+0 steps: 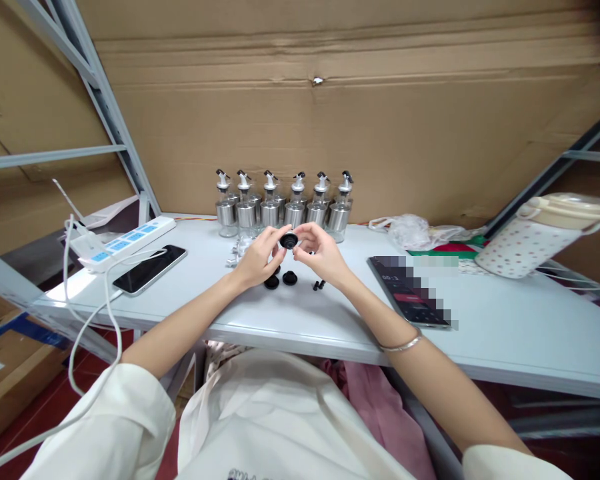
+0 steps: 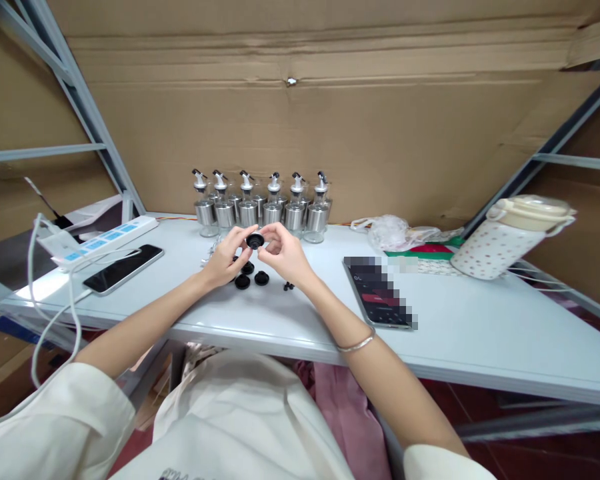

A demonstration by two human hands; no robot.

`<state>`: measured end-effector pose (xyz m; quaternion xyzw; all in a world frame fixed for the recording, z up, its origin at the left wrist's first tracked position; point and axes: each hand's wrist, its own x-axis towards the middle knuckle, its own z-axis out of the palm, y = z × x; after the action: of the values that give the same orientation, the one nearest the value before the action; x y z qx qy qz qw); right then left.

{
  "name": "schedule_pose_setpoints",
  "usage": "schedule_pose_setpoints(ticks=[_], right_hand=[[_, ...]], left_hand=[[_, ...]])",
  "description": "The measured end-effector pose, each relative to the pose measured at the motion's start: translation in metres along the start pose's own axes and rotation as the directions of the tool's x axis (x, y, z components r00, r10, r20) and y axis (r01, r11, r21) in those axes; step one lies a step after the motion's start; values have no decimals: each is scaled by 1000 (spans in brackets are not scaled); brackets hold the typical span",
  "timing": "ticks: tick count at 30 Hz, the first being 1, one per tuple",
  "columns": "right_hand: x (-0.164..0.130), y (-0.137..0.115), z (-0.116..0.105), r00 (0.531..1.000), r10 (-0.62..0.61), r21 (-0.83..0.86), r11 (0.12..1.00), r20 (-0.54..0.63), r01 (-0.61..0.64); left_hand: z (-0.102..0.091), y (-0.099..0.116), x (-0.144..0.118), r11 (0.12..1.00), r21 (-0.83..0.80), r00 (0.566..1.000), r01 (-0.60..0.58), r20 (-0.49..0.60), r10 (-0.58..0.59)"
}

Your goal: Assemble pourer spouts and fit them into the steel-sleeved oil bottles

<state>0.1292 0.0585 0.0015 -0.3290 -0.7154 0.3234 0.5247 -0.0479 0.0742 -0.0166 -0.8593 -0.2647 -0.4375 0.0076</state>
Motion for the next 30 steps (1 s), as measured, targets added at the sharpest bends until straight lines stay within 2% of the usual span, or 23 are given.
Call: schedule_pose_setpoints(ticks=[13, 20, 23, 26, 30], right_hand=[[-1, 0, 0, 998, 13, -35, 999, 63, -10], [2, 0, -2, 999, -21, -153, 988, -33, 16], [2, 0, -1, 999, -20, -129, 992, -50, 13], [0, -1, 0, 998, -4, -106, 994, -57, -2], [-1, 1, 0, 999, 15, -57, 998, -51, -18]], left_hand=[[0, -3, 0, 998, 56, 1000, -5, 3, 5], [2, -3, 0, 996, 85, 1000, 0, 0, 0], [1, -1, 0, 994, 102, 999, 44, -17, -42], [0, 0, 1, 983, 120, 991, 136, -22, -135], [-3, 1, 2, 978, 125, 982, 168, 60, -177]])
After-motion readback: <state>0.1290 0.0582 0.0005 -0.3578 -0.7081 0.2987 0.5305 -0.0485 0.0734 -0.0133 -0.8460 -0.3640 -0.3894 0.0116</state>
